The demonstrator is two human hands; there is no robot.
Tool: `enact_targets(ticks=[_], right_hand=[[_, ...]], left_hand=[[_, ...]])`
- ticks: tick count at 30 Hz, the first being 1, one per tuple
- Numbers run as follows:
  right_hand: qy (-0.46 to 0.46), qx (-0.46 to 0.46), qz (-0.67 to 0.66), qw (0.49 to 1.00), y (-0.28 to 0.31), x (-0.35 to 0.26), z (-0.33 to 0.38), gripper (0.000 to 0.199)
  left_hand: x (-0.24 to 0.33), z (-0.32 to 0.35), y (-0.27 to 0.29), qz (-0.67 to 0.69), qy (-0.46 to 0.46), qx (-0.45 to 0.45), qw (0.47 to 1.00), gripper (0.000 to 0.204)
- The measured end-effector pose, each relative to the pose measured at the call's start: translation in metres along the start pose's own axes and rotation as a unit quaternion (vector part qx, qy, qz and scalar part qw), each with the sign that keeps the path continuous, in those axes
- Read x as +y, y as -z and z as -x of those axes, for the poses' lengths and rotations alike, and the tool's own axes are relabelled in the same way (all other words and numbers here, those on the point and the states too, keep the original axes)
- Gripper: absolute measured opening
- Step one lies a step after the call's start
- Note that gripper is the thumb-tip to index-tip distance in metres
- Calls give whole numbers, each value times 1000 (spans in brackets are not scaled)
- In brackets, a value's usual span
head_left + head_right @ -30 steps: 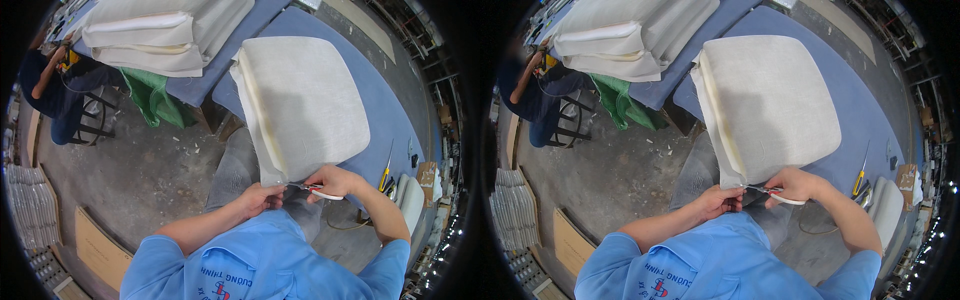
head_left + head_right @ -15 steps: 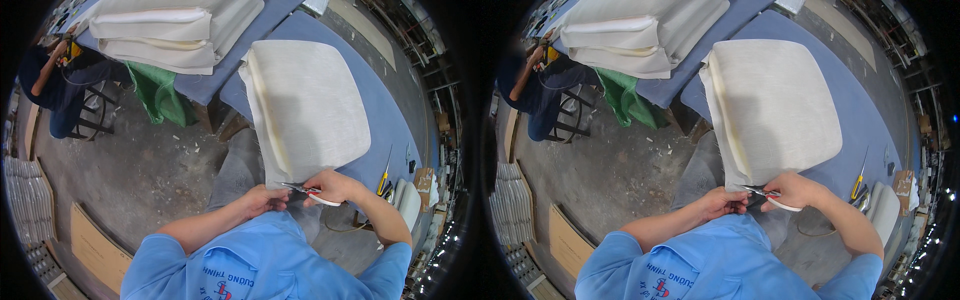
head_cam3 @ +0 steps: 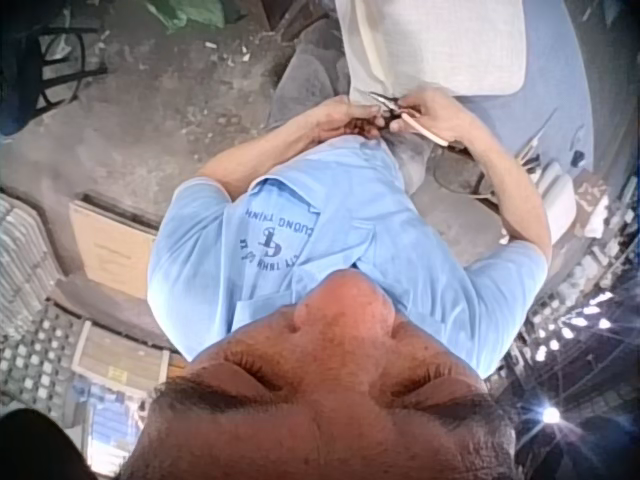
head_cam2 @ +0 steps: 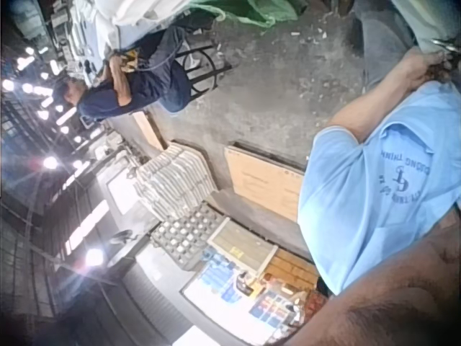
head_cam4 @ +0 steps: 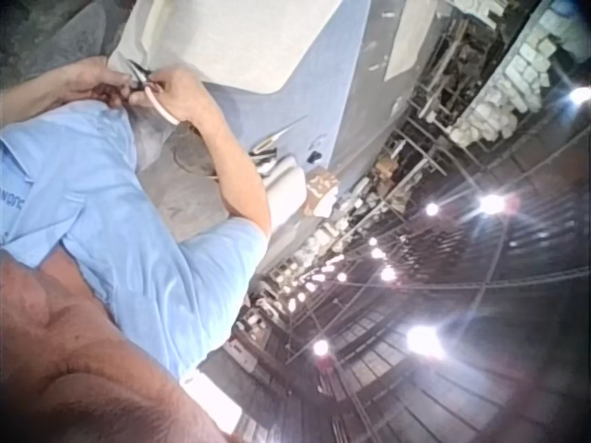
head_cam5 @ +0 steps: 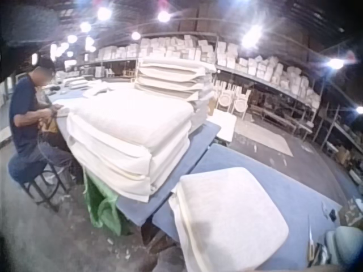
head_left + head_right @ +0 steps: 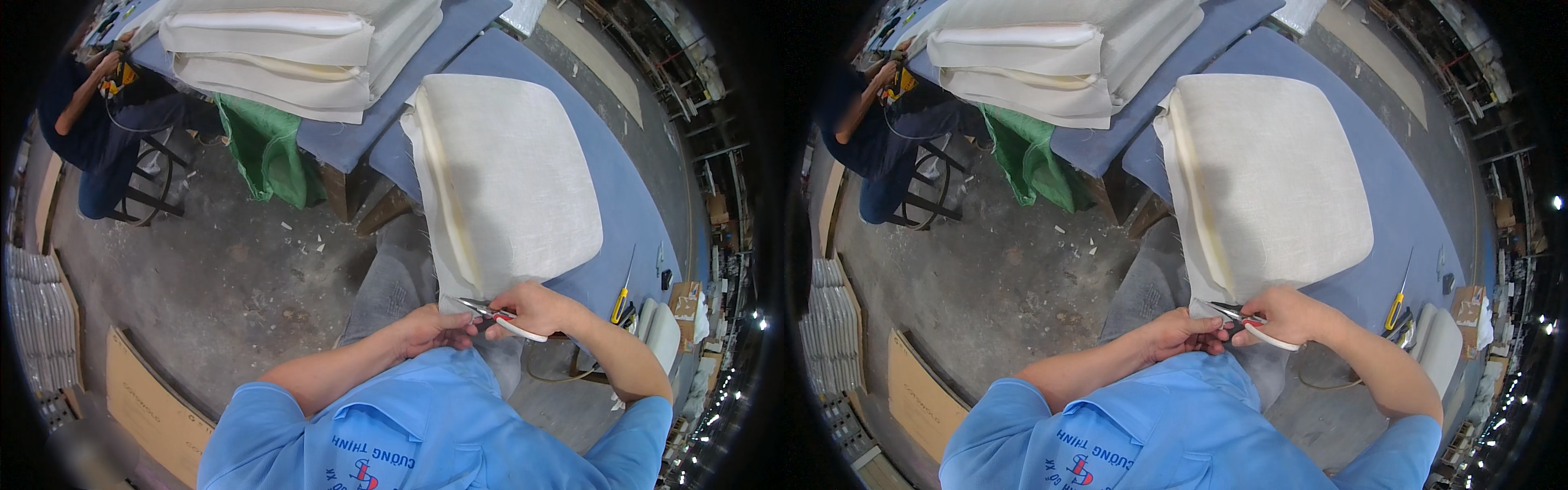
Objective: The person trims the edges of a white fabric-covered cushion using scissors. They rotate the cushion to cut along different sides and then fold the trimmed edges inward.
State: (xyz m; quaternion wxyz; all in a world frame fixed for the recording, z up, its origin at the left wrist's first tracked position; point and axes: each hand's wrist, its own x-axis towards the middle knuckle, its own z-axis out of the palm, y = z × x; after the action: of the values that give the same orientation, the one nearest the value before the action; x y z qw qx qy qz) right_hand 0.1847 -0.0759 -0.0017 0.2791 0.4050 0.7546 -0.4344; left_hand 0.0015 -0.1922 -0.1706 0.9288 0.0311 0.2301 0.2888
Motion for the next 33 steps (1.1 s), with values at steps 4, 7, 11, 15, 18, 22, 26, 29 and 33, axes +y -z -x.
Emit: enact_targets(ticks=[4, 7, 11, 15, 18, 22, 26, 29, 33], right_hand=[[-15, -14, 34, 999, -1, -10, -8, 64], [-25, -28, 67, 997, 0, -20, -15, 64], [-8, -15, 47, 999, -5, -13, -14, 61], [60, 10, -43, 997, -26, -2, 7, 56], [63, 2, -135, 989, -41, -1, 34, 56], [70, 19, -226, 971, -82, 18, 63, 55], [79, 65, -336, 936, -118, 31, 71, 50], [82, 82, -409, 905, -122, 33, 75, 47], [83, 115, -353, 925, -117, 50, 76, 44]], left_hand=[[0, 2, 2, -14, 12, 8, 1000, 36], [4, 7, -4, -33, 14, 25, 999, 35], [3, 9, -10, -58, 18, 53, 997, 30], [0, 8, -4, -127, -2, 29, 992, 26], [-4, 15, 9, -154, -22, 36, 987, 26], [-2, 23, 14, -37, -54, 48, 997, 33], [8, 18, 14, 57, -110, 70, 990, 32], [11, 17, 15, 58, -122, 86, 987, 30], [12, 27, 18, 4, -130, 114, 985, 31]])
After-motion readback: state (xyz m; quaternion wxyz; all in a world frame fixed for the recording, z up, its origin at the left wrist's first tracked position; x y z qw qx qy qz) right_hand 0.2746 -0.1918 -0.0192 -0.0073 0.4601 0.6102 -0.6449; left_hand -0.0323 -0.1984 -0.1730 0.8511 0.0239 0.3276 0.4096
